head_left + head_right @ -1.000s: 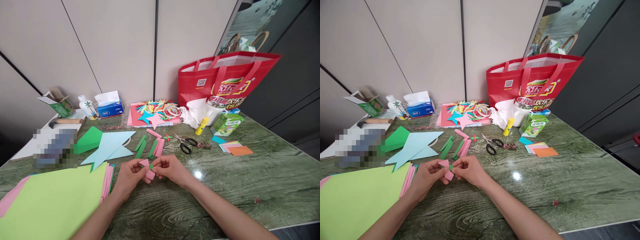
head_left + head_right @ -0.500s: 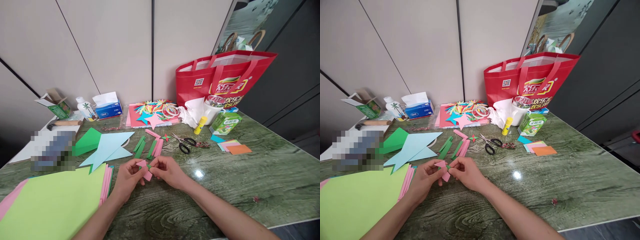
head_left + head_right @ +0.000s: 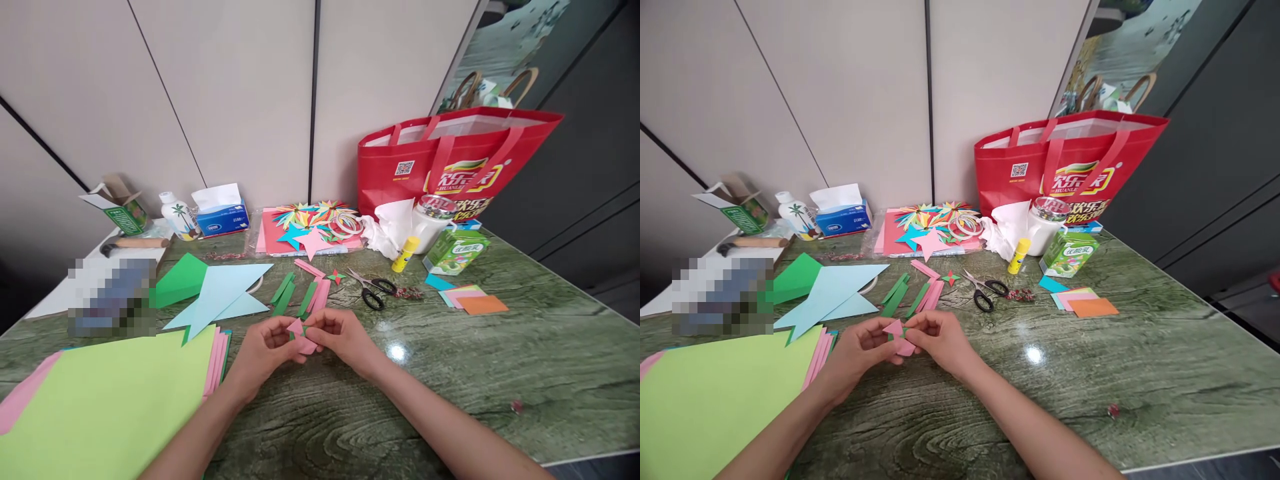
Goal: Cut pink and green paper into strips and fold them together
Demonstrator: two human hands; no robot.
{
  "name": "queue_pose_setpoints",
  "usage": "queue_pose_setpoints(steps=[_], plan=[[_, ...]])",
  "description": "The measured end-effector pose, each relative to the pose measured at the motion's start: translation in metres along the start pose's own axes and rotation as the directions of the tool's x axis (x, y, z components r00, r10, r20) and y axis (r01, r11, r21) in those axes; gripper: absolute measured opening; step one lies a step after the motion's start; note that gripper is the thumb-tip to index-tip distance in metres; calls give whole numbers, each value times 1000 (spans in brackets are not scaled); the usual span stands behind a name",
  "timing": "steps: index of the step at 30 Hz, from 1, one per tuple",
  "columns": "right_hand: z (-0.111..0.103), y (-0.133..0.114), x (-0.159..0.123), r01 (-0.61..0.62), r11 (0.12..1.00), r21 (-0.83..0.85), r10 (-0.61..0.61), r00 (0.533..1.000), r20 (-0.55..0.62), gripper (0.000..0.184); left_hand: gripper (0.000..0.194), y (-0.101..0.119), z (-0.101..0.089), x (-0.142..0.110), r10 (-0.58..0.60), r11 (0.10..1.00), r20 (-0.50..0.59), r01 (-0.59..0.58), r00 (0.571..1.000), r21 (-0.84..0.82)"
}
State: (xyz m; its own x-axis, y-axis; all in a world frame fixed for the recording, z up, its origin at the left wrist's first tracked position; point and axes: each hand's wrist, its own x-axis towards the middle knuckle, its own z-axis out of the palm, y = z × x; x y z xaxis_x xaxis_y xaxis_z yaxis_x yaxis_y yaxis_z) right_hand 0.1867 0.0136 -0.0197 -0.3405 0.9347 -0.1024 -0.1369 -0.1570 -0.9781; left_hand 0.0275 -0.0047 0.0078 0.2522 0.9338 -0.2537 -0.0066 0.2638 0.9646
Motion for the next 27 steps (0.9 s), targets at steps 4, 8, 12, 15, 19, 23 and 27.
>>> queue_pose_setpoints(steps=[4,8,12,15,19,23,27], plan=[[-5,-1,2,-57,997,44,58,998,-21,26,50,6,-6,0,-11,1000,96,13,995,-14],[-8,-2,2,-133,988,74,132,991,13,27,48,8,-8,0,22,1000,112,-22,993,0],[-7,-4,0,-180,981,73,177,983,51,27,40,5,-6,1,73,995,51,-76,996,61],[-5,-4,-2,-172,984,50,168,983,77,27,24,1,-5,4,73,994,-2,-73,997,78],[-1,-2,-1,-64,998,27,63,998,28,26,9,-4,-4,6,86,990,-61,-78,994,121],[2,-2,-1,-4,1000,13,4,999,37,25,3,-4,-4,6,101,984,-114,-82,988,157],[1,-1,-2,-25,1000,-17,26,997,74,24,6,-3,-4,6,82,989,-96,-69,992,131]])
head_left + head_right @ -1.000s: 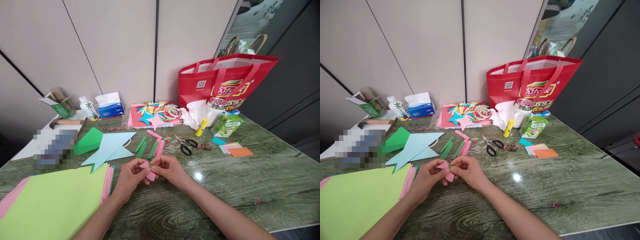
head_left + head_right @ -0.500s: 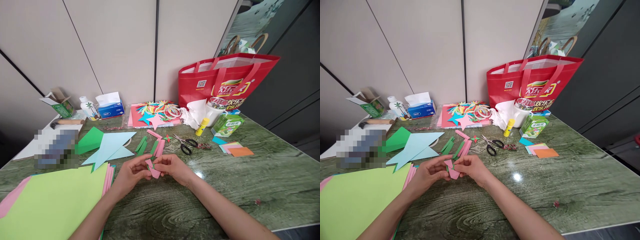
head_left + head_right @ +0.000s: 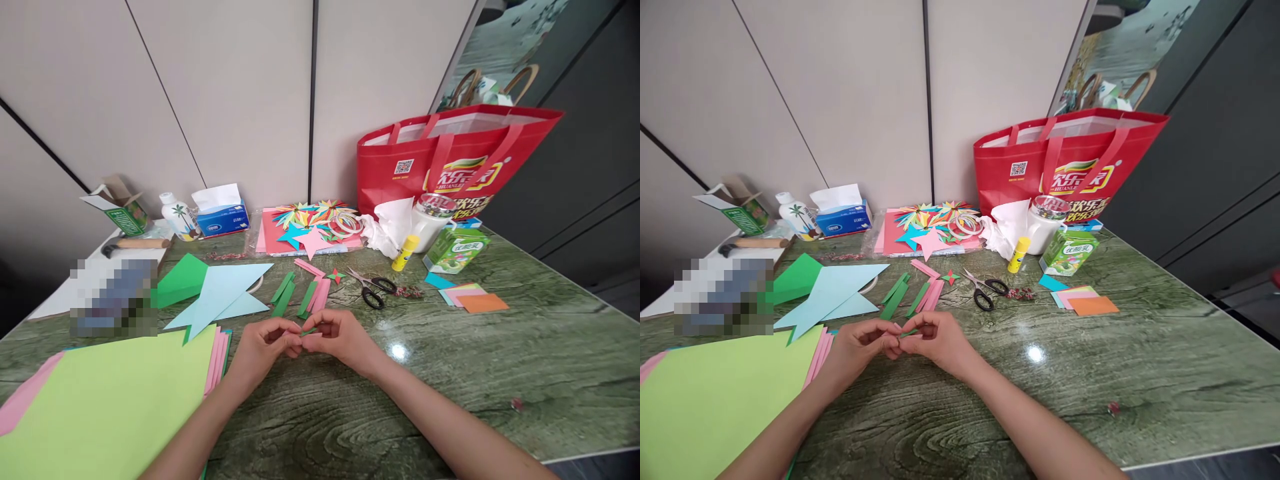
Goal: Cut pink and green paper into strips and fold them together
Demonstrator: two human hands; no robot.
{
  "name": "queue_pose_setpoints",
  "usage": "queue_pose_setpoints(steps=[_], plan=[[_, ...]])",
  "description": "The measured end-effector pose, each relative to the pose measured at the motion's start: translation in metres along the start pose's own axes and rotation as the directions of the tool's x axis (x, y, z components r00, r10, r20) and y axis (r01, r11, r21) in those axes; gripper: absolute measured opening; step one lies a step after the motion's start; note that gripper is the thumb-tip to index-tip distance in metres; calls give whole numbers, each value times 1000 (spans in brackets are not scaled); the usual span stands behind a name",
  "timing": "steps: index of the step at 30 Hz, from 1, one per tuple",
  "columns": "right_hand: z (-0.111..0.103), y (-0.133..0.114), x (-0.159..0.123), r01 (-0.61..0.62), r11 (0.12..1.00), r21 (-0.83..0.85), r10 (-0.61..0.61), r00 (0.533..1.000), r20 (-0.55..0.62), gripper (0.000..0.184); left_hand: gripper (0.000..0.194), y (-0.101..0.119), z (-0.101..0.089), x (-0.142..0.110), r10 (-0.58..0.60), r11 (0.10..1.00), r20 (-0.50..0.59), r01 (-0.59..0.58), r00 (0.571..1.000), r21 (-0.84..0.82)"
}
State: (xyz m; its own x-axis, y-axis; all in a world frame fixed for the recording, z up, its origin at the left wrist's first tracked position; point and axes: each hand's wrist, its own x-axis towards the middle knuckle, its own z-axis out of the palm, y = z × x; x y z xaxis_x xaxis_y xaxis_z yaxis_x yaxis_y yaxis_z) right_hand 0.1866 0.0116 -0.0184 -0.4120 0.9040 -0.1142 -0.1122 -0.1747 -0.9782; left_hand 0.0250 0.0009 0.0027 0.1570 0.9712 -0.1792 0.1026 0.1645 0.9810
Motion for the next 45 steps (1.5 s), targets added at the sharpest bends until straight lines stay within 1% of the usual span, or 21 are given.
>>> queue_pose_setpoints(steps=[3,5,7,11,16,21,23,25,27,29,32,34,37,40,45], plan=[[-1,2,1,11,999,-36,-13,998,-61,23,12,-1,-2,0,7,1000,62,-7,998,-4],[-2,3,1,9,999,-33,-12,997,-79,24,17,-1,-3,0,30,1000,102,-29,994,-10],[-2,3,1,10,1000,-21,-12,996,-87,26,19,-1,-3,0,44,999,119,-43,992,-11],[0,3,1,24,1000,-17,-26,994,-104,26,20,-1,-1,-1,33,999,80,-32,996,-11],[3,3,0,59,998,-17,-61,993,-102,23,25,-2,5,-2,33,997,39,-30,999,-69],[7,1,-1,33,999,18,-30,991,-131,28,30,-3,7,-2,-18,991,-46,12,999,-136],[7,0,-1,19,999,49,-13,991,-133,29,30,-4,6,-2,-30,984,-33,24,999,-178],[7,-1,-1,15,997,70,-5,991,-132,29,30,-5,5,-2,-32,974,1,31,1000,-225],[6,0,-1,22,997,69,-13,991,-132,28,30,-7,5,-2,-32,963,22,37,999,-265],[6,2,0,38,998,57,-30,991,-128,27,26,-8,5,-3,-41,957,22,45,999,-288],[4,4,0,61,997,46,-56,992,-111,26,15,-8,5,-3,-58,955,15,60,998,-290],[4,5,0,73,997,35,-69,992,-103,25,13,-7,6,-3,-63,958,14,65,998,-281],[4,5,0,88,996,10,-86,990,-110,24,14,-5,6,-3,-49,966,9,49,999,-255],[4,5,0,82,996,27,-79,992,-98,23,14,-4,6,-3,-20,974,3,21,1000,-226],[4,5,1,77,996,55,-73,994,-79,23,16,-4,5,-3,-19,969,12,21,1000,-246]])
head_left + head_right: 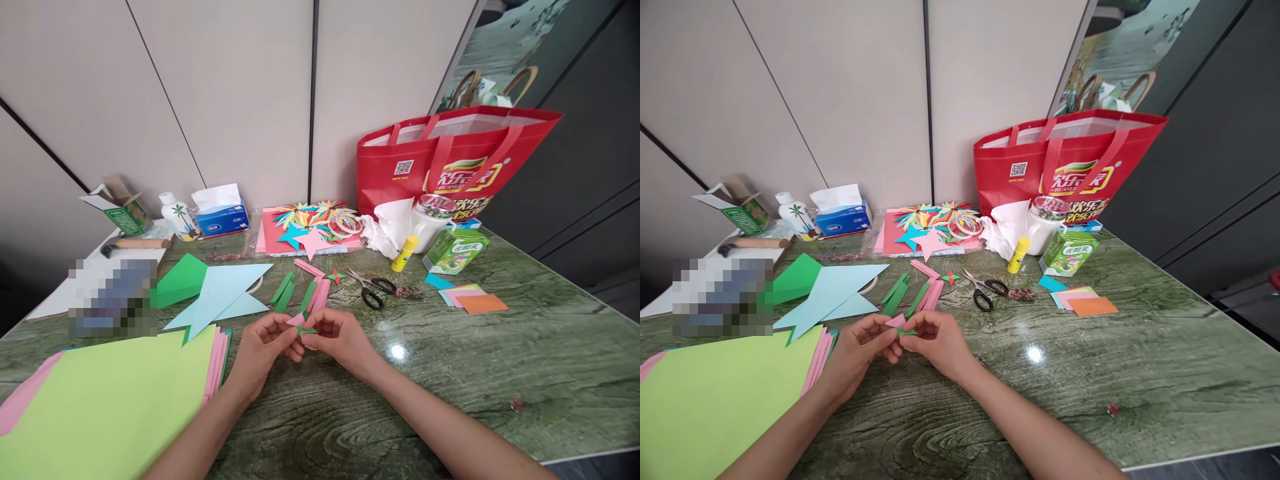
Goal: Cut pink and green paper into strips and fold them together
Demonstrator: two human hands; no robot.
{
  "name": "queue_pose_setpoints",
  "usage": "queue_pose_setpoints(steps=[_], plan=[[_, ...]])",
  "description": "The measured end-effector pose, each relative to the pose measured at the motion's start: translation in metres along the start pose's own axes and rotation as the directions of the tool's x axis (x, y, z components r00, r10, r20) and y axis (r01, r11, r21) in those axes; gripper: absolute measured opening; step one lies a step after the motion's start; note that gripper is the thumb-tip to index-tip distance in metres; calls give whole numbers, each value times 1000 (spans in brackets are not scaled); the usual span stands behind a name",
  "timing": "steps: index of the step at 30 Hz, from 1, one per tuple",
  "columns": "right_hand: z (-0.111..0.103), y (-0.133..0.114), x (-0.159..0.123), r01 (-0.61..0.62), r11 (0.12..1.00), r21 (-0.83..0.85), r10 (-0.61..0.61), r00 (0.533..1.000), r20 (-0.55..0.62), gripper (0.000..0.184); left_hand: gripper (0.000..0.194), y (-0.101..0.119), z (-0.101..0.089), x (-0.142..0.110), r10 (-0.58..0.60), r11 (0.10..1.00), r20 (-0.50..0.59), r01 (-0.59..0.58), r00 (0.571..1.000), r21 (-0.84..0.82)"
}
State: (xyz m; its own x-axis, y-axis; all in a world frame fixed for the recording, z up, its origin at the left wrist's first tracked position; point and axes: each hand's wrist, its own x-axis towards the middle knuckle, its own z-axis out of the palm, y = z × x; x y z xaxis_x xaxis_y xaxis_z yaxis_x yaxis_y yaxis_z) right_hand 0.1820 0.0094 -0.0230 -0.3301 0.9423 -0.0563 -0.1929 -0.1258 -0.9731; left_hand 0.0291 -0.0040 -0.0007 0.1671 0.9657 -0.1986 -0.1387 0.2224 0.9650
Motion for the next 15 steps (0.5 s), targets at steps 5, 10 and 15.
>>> queue_pose_setpoints(steps=[5,10,15], plan=[[2,-1,0,32,999,-4,-32,999,5,24,15,0,0,0,-5,1000,11,5,1000,1],[2,-1,0,49,999,-8,-50,999,-12,23,13,-1,0,0,-1,1000,17,1,1000,-1],[2,0,-1,66,998,-11,-66,998,3,24,12,0,0,-1,7,1000,58,-8,998,8]])
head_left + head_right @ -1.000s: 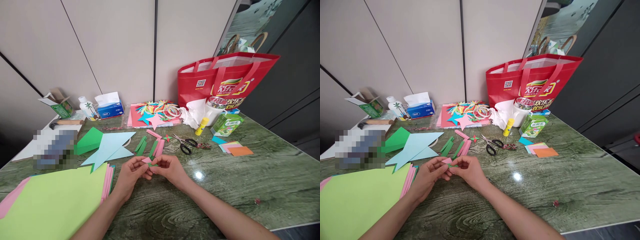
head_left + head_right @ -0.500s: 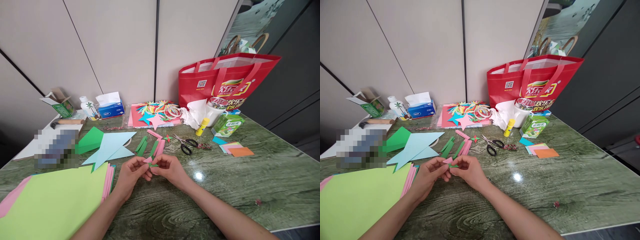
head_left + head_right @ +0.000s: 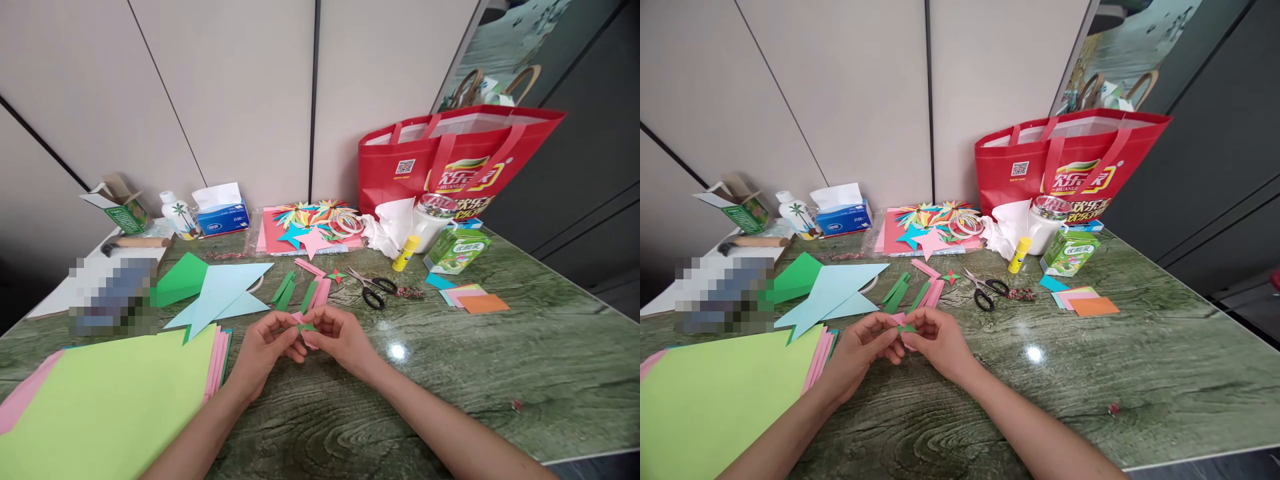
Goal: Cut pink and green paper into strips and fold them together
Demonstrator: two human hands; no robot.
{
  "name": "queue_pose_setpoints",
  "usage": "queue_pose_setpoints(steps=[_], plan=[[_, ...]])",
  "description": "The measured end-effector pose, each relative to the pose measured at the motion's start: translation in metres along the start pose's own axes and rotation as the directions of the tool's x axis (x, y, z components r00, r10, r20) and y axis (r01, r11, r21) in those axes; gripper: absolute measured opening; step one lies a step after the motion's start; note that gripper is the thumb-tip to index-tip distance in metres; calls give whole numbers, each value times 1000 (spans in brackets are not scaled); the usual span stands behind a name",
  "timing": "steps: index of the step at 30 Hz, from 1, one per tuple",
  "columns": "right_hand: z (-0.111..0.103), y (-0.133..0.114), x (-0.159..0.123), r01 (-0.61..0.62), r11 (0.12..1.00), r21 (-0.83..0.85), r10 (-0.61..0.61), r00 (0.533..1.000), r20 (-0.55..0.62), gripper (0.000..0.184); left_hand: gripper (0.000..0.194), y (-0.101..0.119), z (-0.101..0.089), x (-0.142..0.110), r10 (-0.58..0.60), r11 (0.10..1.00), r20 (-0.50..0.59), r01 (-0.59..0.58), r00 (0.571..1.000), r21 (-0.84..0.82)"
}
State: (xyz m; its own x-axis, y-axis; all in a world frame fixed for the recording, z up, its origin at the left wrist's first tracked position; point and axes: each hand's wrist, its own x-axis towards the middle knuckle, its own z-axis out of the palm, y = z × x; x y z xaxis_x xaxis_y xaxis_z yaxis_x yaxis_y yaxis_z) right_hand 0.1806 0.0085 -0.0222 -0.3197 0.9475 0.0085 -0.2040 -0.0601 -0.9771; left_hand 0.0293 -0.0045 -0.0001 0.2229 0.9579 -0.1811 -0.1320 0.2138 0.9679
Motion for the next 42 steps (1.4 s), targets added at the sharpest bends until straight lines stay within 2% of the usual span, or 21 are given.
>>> queue_pose_setpoints(steps=[7,16,22,27,32,35,42], plan=[[-1,2,0,-14,1000,-5,14,1000,-2,32,15,-1,-1,0,11,1000,10,-11,1000,17],[0,2,0,2,1000,-11,-1,1000,9,29,17,-1,0,-1,-14,1000,-15,14,1000,-9],[0,0,-1,16,1000,-11,-15,999,45,24,17,-1,2,0,-11,999,-65,13,998,36],[0,2,-1,3,1000,8,-4,999,44,27,16,0,3,-2,4,1000,-67,-3,998,20],[1,5,-2,28,999,-38,-26,997,68,24,24,-1,2,-1,29,999,-76,-30,997,-19],[1,5,-2,48,996,-77,-42,996,82,22,27,-1,1,0,12,1000,-100,-11,995,7],[-1,1,-1,23,998,-63,-19,998,59,22,36,0,1,1,-29,1000,-81,29,996,-7]])
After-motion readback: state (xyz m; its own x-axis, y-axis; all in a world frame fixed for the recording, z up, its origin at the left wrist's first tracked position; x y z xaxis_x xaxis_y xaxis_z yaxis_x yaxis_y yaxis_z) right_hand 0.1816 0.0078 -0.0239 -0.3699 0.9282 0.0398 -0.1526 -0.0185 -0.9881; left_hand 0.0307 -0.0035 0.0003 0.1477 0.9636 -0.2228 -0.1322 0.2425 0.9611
